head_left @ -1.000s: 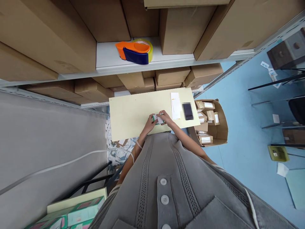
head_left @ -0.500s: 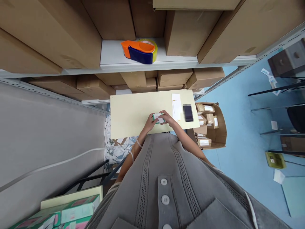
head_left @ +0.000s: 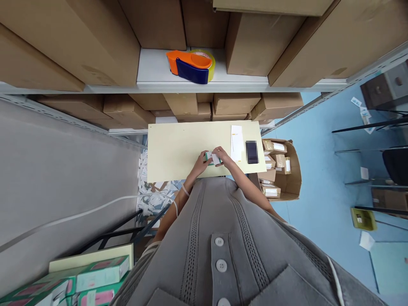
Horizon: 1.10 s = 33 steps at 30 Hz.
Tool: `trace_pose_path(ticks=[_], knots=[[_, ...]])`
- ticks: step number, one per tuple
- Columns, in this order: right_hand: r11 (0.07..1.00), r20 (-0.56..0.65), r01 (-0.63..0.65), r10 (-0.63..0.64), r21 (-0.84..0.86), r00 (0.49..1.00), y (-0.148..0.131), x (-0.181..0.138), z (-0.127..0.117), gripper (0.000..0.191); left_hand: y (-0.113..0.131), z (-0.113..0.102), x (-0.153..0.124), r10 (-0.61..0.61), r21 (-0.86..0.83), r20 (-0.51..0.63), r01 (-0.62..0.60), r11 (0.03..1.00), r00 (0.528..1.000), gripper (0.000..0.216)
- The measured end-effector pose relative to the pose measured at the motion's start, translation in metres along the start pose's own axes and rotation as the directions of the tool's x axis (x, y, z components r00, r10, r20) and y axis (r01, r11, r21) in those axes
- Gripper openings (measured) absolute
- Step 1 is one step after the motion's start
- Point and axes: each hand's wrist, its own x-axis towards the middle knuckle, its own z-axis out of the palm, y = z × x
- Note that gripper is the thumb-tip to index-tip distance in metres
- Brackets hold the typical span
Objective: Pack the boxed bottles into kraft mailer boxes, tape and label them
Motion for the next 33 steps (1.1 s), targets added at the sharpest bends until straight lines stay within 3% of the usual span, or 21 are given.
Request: trace_pose_path(ticks=[15,21,27,33], knots=[[0.999,0.034,0.028,-0.027,-0.019,0.999,0.004,-0.004,-0.005,0.022,-0.004,0.001,-0.001,0.051,-0.008,0.017,-0.051,0.999,0.999,0.050],[0.990,0.058,0.138,-0.139,0.020,0.989,0.015,-0.007,-0.007,0.021,-0.002,0.000,-0.003,0.066,0.009,-0.002,-0.066,0.998,0.998,0.050],[0.983,0.012,0.180,-0.180,-0.034,0.984,0.025,-0.003,-0.004,0.023,0.002,0.000,-0.006,0.047,0.021,-0.017,-0.047,0.999,0.999,0.048],[0.986,-0.037,0.158,-0.160,-0.054,0.986,0.025,0.004,-0.001,0.021,0.006,0.001,-0.008,0.005,0.142,-0.044,0.001,0.990,0.999,0.043]])
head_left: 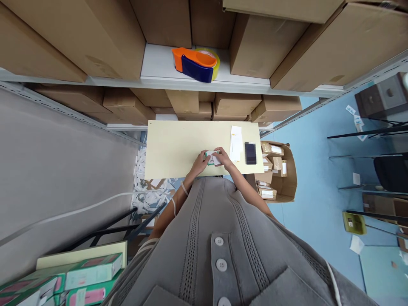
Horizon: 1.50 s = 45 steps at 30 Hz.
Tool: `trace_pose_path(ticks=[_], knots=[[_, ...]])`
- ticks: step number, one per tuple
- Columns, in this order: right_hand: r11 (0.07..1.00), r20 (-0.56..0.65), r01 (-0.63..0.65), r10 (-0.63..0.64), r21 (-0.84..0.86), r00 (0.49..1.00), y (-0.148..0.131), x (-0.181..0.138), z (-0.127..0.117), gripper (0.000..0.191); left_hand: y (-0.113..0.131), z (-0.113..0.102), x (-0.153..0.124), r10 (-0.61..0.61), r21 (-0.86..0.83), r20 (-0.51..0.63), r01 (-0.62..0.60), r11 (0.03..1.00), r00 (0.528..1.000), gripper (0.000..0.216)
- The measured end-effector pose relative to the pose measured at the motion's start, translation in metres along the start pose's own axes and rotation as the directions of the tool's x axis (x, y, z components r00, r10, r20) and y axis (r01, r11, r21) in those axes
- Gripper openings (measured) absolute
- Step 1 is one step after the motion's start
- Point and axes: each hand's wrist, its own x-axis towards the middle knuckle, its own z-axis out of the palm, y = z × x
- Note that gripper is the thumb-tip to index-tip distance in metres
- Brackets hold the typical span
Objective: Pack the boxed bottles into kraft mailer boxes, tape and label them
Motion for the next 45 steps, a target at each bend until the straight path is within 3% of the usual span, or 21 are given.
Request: trace_pose_path(ticks=[5,13,22,27,35,45], knots=[[0.999,-0.016,0.025,-0.026,-0.047,1.000,0.001,0.004,0.002,0.020,0.003,0.001,0.000,-0.021,0.101,-0.001,0.021,0.995,1.000,0.040],[0.990,-0.074,0.087,-0.095,-0.107,0.993,0.010,0.006,0.005,0.026,0.005,-0.001,0.003,-0.015,0.121,-0.022,0.017,0.992,1.000,0.039],[0.983,-0.075,0.178,-0.180,-0.035,0.981,0.023,0.009,0.006,0.030,0.012,-0.003,0.001,-0.006,0.104,-0.035,0.010,0.995,0.999,0.036],[0.983,-0.080,0.179,-0.181,-0.038,0.980,0.023,0.010,0.007,0.033,0.006,-0.003,0.004,0.015,0.118,0.000,-0.015,0.993,1.000,0.037],[0.992,0.033,0.128,-0.128,0.010,0.991,0.019,0.007,0.007,0.026,-0.004,0.003,0.007,-0.032,0.110,0.000,0.031,0.993,1.000,0.042],[0.982,-0.055,0.142,-0.149,-0.126,0.987,0.024,0.011,0.021,0.031,-0.009,0.013,0.011,-0.069,0.031,0.014,0.068,0.997,0.998,0.041]])
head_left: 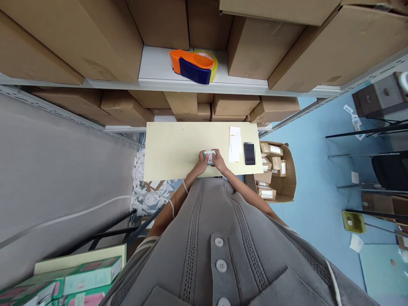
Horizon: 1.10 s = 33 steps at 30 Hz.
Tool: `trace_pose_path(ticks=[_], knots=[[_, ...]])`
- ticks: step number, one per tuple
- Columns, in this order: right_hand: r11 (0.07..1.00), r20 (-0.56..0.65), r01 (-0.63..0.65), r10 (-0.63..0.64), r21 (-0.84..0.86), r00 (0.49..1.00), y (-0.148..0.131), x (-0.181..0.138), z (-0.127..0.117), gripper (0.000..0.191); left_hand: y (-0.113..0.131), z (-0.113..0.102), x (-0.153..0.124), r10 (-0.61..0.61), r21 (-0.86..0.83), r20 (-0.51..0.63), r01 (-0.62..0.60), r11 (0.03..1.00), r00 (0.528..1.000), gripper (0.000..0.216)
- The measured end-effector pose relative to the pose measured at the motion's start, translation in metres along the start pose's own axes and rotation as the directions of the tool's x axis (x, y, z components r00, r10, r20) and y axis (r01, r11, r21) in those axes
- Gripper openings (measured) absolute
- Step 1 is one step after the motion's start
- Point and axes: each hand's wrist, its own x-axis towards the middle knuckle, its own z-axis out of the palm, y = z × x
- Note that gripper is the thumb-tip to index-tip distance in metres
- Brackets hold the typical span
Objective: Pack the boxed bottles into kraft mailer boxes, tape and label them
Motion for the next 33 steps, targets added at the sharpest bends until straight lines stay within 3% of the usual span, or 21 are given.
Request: trace_pose_path(ticks=[4,8,12,17,22,33], knots=[[0.999,-0.037,-0.033,0.034,0.012,0.999,-0.003,-0.001,0.002,0.030,0.008,-0.003,-0.005,-0.021,0.050,-0.007,0.021,0.999,1.000,0.039],[0.999,-0.043,-0.033,0.034,0.027,0.999,-0.004,-0.002,0.004,0.029,0.025,-0.012,-0.008,0.004,0.228,-0.028,0.003,0.974,1.000,0.039],[1.000,-0.021,-0.008,0.009,0.019,1.000,-0.002,-0.001,0.003,0.031,0.049,-0.026,-0.003,0.109,0.483,-0.029,-0.081,0.872,0.994,0.026],[1.000,-0.008,0.004,-0.004,0.012,1.000,-0.002,0.000,0.002,0.030,0.079,-0.038,0.011,0.163,0.684,0.091,-0.181,0.707,0.982,0.007],[0.996,0.000,-0.028,0.028,0.083,1.000,-0.003,0.000,-0.002,0.029,0.090,-0.030,0.017,0.137,0.789,0.219,-0.258,0.557,0.966,0.016],[0.990,0.055,0.006,-0.014,0.141,0.998,-0.001,0.001,-0.009,0.031,0.088,-0.005,0.011,0.138,0.822,0.178,-0.225,0.523,0.974,0.025]])
